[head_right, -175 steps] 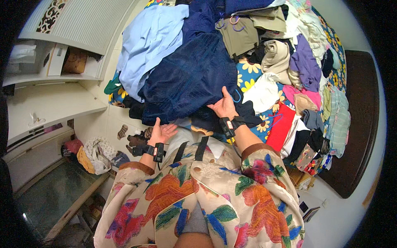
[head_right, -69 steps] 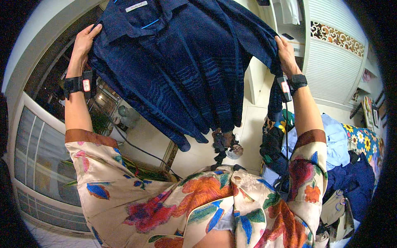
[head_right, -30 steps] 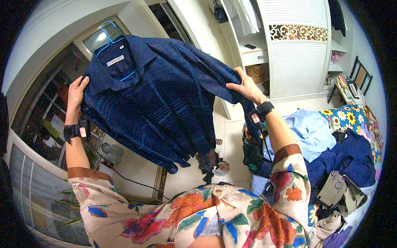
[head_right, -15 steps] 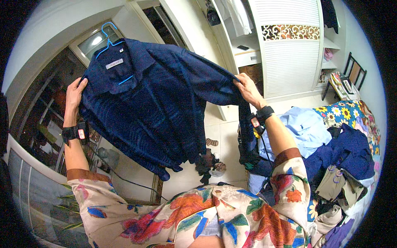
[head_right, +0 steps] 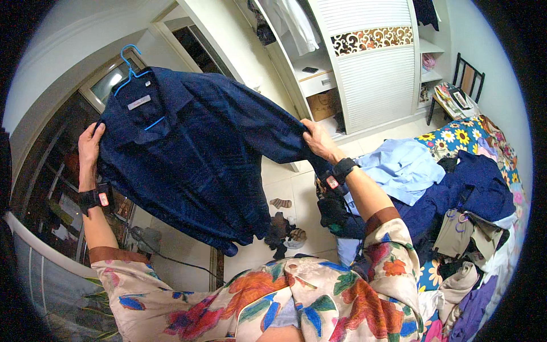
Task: The person folds a dark blue shirt, a light blue shirt, a purple towel, and dark pants on a bed. The person places the folded items into a closet.
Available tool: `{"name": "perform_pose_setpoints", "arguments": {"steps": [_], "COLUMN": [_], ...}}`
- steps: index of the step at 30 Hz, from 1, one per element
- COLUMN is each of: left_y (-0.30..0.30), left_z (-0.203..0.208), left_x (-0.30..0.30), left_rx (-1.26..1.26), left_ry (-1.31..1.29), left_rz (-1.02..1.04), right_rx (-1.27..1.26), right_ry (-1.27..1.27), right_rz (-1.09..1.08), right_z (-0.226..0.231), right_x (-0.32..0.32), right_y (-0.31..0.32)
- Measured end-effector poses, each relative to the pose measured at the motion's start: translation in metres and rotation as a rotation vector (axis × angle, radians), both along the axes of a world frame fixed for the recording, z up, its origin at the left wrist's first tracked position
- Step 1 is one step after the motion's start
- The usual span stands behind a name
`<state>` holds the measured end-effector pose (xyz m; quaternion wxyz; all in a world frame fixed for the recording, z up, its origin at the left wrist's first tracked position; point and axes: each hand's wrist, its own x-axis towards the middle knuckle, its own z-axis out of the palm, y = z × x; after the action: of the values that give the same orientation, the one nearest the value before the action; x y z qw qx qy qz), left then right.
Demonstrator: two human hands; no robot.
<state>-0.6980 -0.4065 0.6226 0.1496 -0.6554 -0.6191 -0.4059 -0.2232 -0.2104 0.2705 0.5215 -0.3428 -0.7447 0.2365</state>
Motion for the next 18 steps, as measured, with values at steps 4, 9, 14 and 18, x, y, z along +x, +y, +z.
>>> {"name": "perform_pose_setpoints", "arguments": {"steps": [4,9,14,18], "left_y": [0.004,0.012,0.029,0.037], "left_z": [0.017,0.052,0.076,0.097], "left_x": [0.003,0.006,-0.004,-0.022], "left_rx": [0.106,0.142,0.223,0.239], "left_ry": [0.082,0.079,0.059,0.207], "left_rz": [0.102,0.114,0.105,0.118], "right_rx": [-0.041,0.008,0.094,-0.062], "right_ry": [0.093,0.161,0.1,0.238], "right_rz": [-0.092,-0.152,-0.246,-0.158], "right_z": [0.012,0.031,0.043,0.043], "right_x": [0.005,0.018,0.036,0.044], "right_y": [-0.001,0.004,0.01,0.015]}}
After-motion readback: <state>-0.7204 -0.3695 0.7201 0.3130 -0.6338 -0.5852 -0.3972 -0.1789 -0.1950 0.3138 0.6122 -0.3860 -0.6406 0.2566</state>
